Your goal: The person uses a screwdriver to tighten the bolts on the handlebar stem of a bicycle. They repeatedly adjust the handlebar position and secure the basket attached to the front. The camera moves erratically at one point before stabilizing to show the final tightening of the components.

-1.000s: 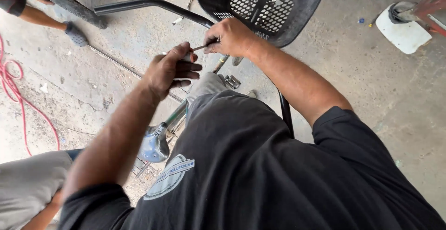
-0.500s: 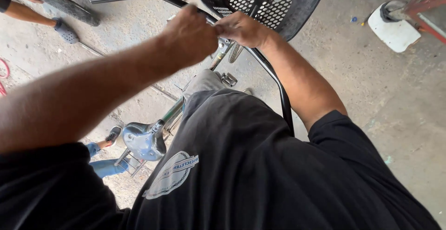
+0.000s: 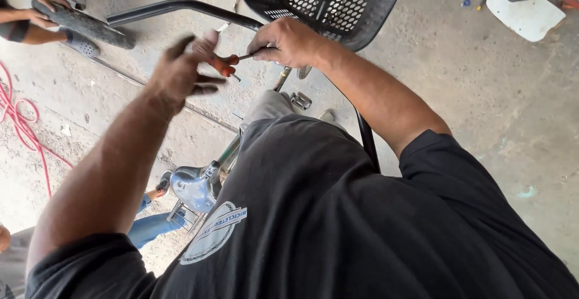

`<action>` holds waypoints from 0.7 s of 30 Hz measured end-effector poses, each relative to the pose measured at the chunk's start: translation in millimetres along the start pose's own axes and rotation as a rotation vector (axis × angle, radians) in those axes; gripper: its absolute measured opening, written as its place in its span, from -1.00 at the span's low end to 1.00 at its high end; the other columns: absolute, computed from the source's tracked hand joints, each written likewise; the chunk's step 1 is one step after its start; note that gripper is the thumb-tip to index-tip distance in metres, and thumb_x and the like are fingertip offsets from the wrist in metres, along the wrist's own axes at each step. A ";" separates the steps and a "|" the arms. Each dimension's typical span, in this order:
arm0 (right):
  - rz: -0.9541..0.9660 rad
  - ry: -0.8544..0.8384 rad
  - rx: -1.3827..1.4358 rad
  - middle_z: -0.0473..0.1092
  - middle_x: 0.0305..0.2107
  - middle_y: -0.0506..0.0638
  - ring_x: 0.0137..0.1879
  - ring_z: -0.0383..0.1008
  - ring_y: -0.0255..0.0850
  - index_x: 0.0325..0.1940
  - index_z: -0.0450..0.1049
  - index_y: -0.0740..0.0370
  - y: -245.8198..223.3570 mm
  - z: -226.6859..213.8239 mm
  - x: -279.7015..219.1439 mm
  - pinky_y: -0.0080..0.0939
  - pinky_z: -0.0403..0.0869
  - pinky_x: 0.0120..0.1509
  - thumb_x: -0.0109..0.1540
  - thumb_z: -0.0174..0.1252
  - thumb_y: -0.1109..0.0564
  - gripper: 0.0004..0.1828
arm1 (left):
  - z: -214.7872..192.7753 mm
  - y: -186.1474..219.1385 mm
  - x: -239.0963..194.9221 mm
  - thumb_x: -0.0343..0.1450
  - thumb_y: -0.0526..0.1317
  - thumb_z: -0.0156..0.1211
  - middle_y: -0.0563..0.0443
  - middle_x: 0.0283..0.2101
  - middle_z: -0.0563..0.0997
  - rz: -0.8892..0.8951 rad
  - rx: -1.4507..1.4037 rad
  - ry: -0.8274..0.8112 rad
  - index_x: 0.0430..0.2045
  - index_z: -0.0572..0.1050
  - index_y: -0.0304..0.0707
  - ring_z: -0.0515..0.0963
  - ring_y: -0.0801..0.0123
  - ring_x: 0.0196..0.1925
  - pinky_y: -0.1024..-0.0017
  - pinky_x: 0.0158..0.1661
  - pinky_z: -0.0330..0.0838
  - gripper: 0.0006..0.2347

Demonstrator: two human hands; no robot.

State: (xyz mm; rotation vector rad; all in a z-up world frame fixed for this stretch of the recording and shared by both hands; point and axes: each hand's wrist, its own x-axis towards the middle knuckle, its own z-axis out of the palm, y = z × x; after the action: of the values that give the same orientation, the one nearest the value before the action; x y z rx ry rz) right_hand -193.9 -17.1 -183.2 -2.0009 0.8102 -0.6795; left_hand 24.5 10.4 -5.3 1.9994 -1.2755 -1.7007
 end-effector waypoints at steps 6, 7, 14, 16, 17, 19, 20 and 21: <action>0.064 -0.027 0.075 0.61 -0.14 0.05 -0.05 0.64 -0.11 -0.03 0.64 0.22 -3.7 -10.0 -3.0 -0.09 0.61 0.16 0.22 0.44 0.25 -0.76 | 28.1 12.7 3.3 0.44 -0.29 0.30 -0.09 0.05 0.66 0.037 0.437 -0.077 0.18 0.41 -0.31 0.75 0.33 -0.23 0.41 -0.30 0.68 -0.60; 0.076 -0.039 0.087 0.60 -0.10 0.09 0.00 0.62 -0.07 -0.02 0.63 0.23 -3.8 -11.9 -2.9 -0.05 0.58 0.19 0.23 0.43 0.21 -0.76 | 29.9 17.1 6.2 0.51 -0.27 0.13 -0.09 -0.09 0.69 0.138 0.744 -0.072 0.16 0.46 -0.17 0.72 0.25 -0.23 0.31 -0.23 0.63 -0.70; 0.028 -0.052 0.024 0.62 -0.08 0.06 0.02 0.65 -0.10 0.11 0.64 0.16 -12.5 -14.8 -6.0 -0.14 0.62 0.09 0.26 0.39 0.24 -0.68 | 32.1 17.3 25.1 0.55 -0.34 0.04 0.07 -0.52 0.68 0.592 1.900 -0.182 0.46 0.26 0.19 0.59 0.29 -0.59 0.35 -0.51 0.55 -0.48; 0.026 -0.018 0.013 0.63 -0.09 0.06 -0.02 0.66 -0.12 0.10 0.64 0.19 -6.7 -11.9 -5.2 -0.17 0.61 0.08 0.27 0.39 0.19 -0.70 | 18.6 17.2 21.9 0.52 -0.13 0.13 0.03 -0.36 0.70 0.570 1.672 -0.098 0.35 0.38 0.21 0.61 0.10 -0.36 0.17 -0.41 0.49 -0.57; 0.041 0.024 0.012 0.63 -0.10 0.07 -0.05 0.67 -0.13 0.09 0.64 0.22 -2.5 -9.9 -7.0 -0.20 0.61 0.06 0.28 0.40 0.14 -0.71 | 13.4 18.3 21.9 0.48 0.08 0.21 0.00 -0.19 0.73 0.551 1.446 -0.039 0.24 0.50 0.23 0.64 -0.10 -0.13 -0.01 -0.31 0.43 -0.60; 0.076 0.040 0.042 0.63 -0.11 0.07 -0.10 0.66 -0.14 0.07 0.65 0.20 4.8 -10.3 -5.4 -0.19 0.60 0.05 0.28 0.39 0.15 -0.73 | 7.5 24.4 -9.7 0.45 0.19 0.22 0.04 -0.29 0.65 0.364 1.002 0.082 -0.03 0.51 0.04 0.58 0.16 -0.27 0.18 -0.37 0.42 -0.63; 0.114 0.048 0.072 0.62 -0.13 0.08 -0.15 0.64 -0.15 0.05 0.65 0.18 8.9 -10.9 -6.0 -0.18 0.58 0.04 0.28 0.38 0.17 -0.76 | 4.9 27.7 -24.3 0.41 0.31 0.22 0.07 -0.38 0.57 0.168 0.544 0.178 -0.31 0.55 -0.15 0.51 0.41 -0.41 0.36 -0.44 0.40 -0.53; 0.117 0.050 0.064 0.62 -0.13 0.08 -0.15 0.64 -0.15 0.05 0.65 0.18 7.3 -12.9 -6.0 -0.18 0.58 0.04 0.28 0.38 0.17 -0.76 | 8.9 10.0 -15.2 0.41 0.31 0.22 0.07 -0.38 0.57 0.174 0.541 0.175 -0.31 0.55 -0.15 0.51 0.41 -0.41 0.36 -0.44 0.40 -0.53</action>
State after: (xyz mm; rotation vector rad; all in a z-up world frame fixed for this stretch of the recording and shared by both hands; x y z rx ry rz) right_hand -209.0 -22.3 -184.0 -1.8694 0.9167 -0.6813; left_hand 12.8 18.5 9.0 2.1609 -1.9281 -1.1528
